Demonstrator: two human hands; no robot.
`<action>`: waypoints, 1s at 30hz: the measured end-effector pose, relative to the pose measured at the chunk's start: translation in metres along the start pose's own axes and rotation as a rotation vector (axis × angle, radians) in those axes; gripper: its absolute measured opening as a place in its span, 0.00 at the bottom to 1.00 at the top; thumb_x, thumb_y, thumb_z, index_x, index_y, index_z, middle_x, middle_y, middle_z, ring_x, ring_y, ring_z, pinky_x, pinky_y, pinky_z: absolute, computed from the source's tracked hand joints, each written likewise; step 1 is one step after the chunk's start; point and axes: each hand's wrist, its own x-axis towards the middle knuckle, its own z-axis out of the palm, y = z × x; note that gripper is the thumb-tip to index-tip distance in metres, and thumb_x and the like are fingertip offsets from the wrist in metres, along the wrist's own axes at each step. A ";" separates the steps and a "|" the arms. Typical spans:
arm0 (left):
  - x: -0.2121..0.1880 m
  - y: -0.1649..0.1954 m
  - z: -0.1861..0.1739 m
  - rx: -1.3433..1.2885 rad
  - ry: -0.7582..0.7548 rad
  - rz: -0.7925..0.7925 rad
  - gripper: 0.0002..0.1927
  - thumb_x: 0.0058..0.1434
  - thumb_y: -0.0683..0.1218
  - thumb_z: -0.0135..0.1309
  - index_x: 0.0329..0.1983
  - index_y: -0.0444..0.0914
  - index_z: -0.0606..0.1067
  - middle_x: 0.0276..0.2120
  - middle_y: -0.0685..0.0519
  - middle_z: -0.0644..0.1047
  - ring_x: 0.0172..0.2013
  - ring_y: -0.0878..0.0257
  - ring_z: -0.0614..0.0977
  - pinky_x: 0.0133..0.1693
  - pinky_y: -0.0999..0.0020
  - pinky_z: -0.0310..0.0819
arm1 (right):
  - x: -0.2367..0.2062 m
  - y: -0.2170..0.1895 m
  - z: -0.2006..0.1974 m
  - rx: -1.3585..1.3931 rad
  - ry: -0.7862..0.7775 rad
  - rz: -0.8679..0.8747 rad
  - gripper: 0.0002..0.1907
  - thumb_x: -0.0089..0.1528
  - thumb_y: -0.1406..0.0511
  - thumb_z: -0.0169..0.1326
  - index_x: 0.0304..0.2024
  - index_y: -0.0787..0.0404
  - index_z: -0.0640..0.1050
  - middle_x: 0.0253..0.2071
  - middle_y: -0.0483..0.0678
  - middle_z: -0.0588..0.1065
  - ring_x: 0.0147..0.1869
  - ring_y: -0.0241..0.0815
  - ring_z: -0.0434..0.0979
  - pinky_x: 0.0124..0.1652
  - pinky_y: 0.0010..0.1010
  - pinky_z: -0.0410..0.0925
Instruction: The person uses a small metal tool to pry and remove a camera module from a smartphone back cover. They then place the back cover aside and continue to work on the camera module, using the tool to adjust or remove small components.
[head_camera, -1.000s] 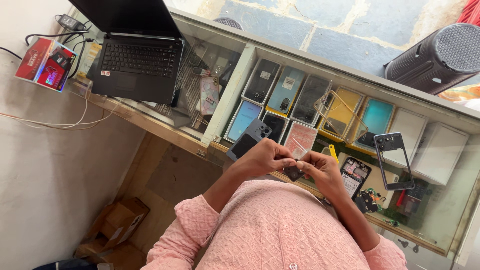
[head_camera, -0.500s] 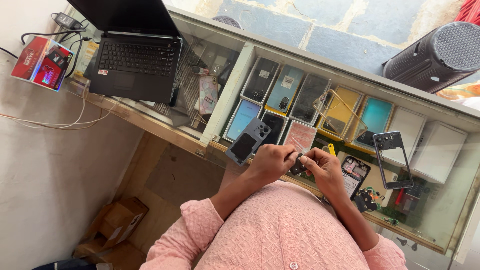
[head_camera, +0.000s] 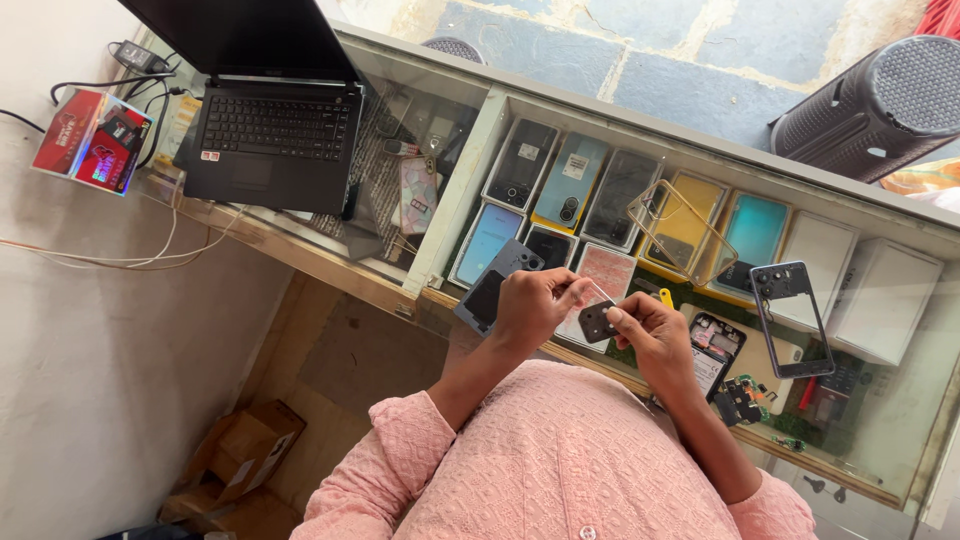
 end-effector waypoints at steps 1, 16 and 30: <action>-0.001 0.001 0.000 0.000 0.012 -0.038 0.09 0.65 0.50 0.60 0.36 0.40 0.83 0.23 0.55 0.83 0.23 0.69 0.85 0.24 0.74 0.75 | 0.000 -0.001 0.000 0.012 0.009 -0.007 0.11 0.66 0.64 0.57 0.35 0.67 0.79 0.27 0.42 0.75 0.29 0.28 0.71 0.31 0.21 0.67; -0.008 0.011 0.006 -0.254 -0.232 -0.131 0.09 0.65 0.45 0.57 0.42 0.35 0.83 0.28 0.52 0.83 0.26 0.69 0.82 0.29 0.72 0.77 | 0.000 0.002 0.000 0.014 0.019 -0.051 0.10 0.67 0.65 0.56 0.36 0.68 0.78 0.27 0.42 0.74 0.30 0.28 0.71 0.31 0.21 0.66; 0.001 0.012 -0.002 -0.138 -0.305 -0.082 0.12 0.67 0.49 0.56 0.41 0.37 0.83 0.27 0.49 0.82 0.26 0.65 0.82 0.31 0.67 0.75 | 0.001 0.007 0.003 -0.006 -0.056 -0.013 0.11 0.66 0.63 0.57 0.34 0.66 0.79 0.25 0.42 0.74 0.28 0.29 0.71 0.29 0.21 0.65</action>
